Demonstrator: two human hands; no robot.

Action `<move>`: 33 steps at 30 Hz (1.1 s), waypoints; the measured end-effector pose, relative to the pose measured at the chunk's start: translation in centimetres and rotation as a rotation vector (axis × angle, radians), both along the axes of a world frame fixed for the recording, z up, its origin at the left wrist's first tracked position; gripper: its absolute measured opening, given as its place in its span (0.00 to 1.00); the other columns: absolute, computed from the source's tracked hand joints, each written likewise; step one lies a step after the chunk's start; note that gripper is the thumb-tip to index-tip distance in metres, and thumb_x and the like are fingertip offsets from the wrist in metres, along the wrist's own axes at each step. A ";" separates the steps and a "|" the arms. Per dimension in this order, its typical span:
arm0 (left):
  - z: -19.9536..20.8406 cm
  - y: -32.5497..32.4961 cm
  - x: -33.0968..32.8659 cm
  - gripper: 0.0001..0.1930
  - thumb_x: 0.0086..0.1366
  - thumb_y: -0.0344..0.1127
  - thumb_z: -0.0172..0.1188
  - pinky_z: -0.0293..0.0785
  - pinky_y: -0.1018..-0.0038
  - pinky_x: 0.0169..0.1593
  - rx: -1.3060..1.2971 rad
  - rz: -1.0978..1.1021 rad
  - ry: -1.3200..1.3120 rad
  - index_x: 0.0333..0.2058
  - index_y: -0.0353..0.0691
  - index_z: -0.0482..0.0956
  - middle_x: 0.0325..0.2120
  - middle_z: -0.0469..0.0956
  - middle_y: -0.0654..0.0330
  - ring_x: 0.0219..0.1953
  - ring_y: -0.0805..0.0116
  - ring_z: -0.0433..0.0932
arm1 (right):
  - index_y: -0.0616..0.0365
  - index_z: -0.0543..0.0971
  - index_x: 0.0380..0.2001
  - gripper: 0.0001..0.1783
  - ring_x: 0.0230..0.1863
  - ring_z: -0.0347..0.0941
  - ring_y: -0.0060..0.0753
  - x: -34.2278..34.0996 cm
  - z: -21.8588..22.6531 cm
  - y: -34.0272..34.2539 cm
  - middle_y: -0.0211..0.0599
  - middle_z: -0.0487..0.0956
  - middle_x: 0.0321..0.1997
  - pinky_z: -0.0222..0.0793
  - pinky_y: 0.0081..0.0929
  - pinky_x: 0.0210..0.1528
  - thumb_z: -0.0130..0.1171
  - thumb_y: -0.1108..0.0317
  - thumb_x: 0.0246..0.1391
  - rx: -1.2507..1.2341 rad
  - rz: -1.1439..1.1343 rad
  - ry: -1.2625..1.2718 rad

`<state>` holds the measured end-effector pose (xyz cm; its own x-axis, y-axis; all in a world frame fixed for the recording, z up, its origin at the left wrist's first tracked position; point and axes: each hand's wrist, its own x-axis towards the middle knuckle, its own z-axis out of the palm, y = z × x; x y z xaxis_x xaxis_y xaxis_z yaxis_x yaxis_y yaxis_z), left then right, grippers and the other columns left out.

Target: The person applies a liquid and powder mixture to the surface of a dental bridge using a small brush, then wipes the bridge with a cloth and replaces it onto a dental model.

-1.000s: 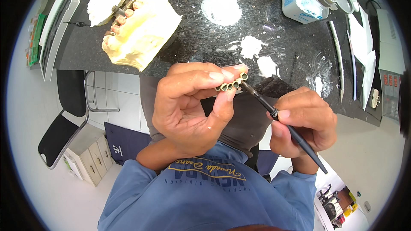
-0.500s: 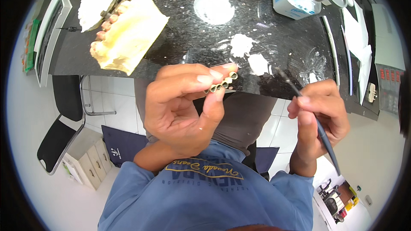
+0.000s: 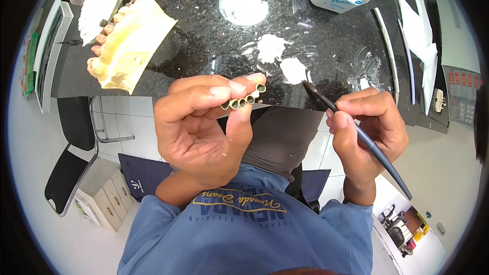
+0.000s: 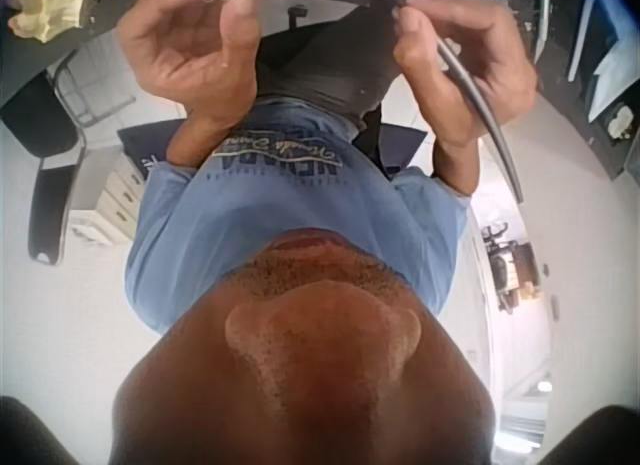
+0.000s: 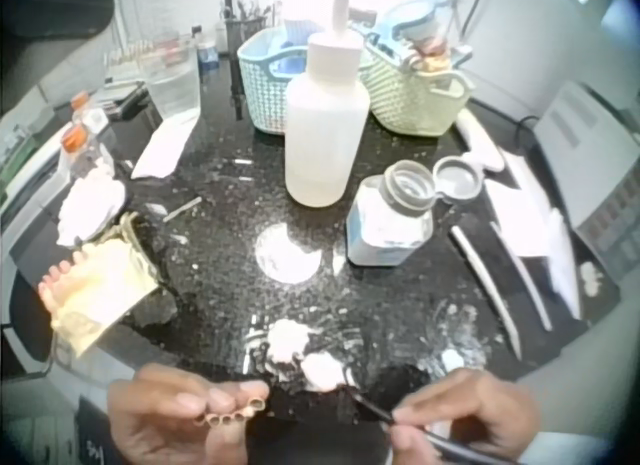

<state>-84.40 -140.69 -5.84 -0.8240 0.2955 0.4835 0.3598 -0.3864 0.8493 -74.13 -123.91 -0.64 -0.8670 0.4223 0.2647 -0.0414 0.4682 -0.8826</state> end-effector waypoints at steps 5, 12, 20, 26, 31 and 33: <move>0.1 0.1 0.0 0.20 0.56 0.13 0.59 0.84 0.63 0.48 -0.002 0.003 0.009 0.45 0.32 0.65 0.40 0.72 0.48 0.42 0.58 0.81 | 0.65 0.79 0.31 0.09 0.24 0.74 0.20 -0.2 -0.1 0.0 0.41 0.81 0.29 0.69 0.17 0.28 0.66 0.82 0.43 -0.027 -0.027 0.007; 0.3 -0.2 -0.2 0.20 0.56 0.12 0.58 0.84 0.68 0.48 -0.017 0.002 0.010 0.46 0.31 0.65 0.40 0.73 0.48 0.43 0.57 0.82 | 0.66 0.75 0.36 0.09 0.25 0.74 0.24 -0.3 -0.2 0.0 0.42 0.77 0.29 0.71 0.18 0.26 0.64 0.75 0.53 0.012 0.131 0.126; 0.8 -0.5 -0.2 0.18 0.62 0.17 0.55 0.81 0.73 0.42 -0.149 -0.013 0.007 0.48 0.37 0.63 0.40 0.71 0.53 0.44 0.59 0.82 | 0.65 0.79 0.36 0.18 0.24 0.78 0.33 -2.2 -1.0 -1.0 0.41 0.80 0.27 0.73 0.23 0.24 0.69 0.84 0.38 0.052 0.288 0.383; 0.3 -0.2 -0.5 0.18 0.56 0.13 0.59 0.85 0.71 0.45 -0.020 -0.017 0.027 0.45 0.30 0.67 0.40 0.74 0.48 0.44 0.55 0.82 | 0.63 0.78 0.33 0.16 0.23 0.78 0.32 -2.2 -1.3 -1.1 0.42 0.79 0.25 0.73 0.23 0.24 0.69 0.83 0.37 0.023 0.269 0.387; 0.2 -0.2 -0.4 0.18 0.56 0.13 0.59 0.85 0.72 0.45 -0.016 -0.016 0.027 0.45 0.29 0.67 0.40 0.73 0.48 0.44 0.55 0.82 | 0.63 0.78 0.32 0.15 0.22 0.77 0.32 -2.2 -1.4 -1.1 0.42 0.79 0.25 0.73 0.23 0.23 0.69 0.84 0.37 0.041 0.275 0.385; 0.2 -0.2 -0.4 0.18 0.56 0.13 0.59 0.85 0.72 0.45 -0.017 -0.016 0.029 0.45 0.29 0.67 0.40 0.73 0.48 0.44 0.55 0.82 | 0.63 0.78 0.32 0.15 0.23 0.77 0.33 -2.2 -1.3 -1.0 0.43 0.79 0.25 0.73 0.23 0.24 0.69 0.84 0.37 0.051 0.280 0.359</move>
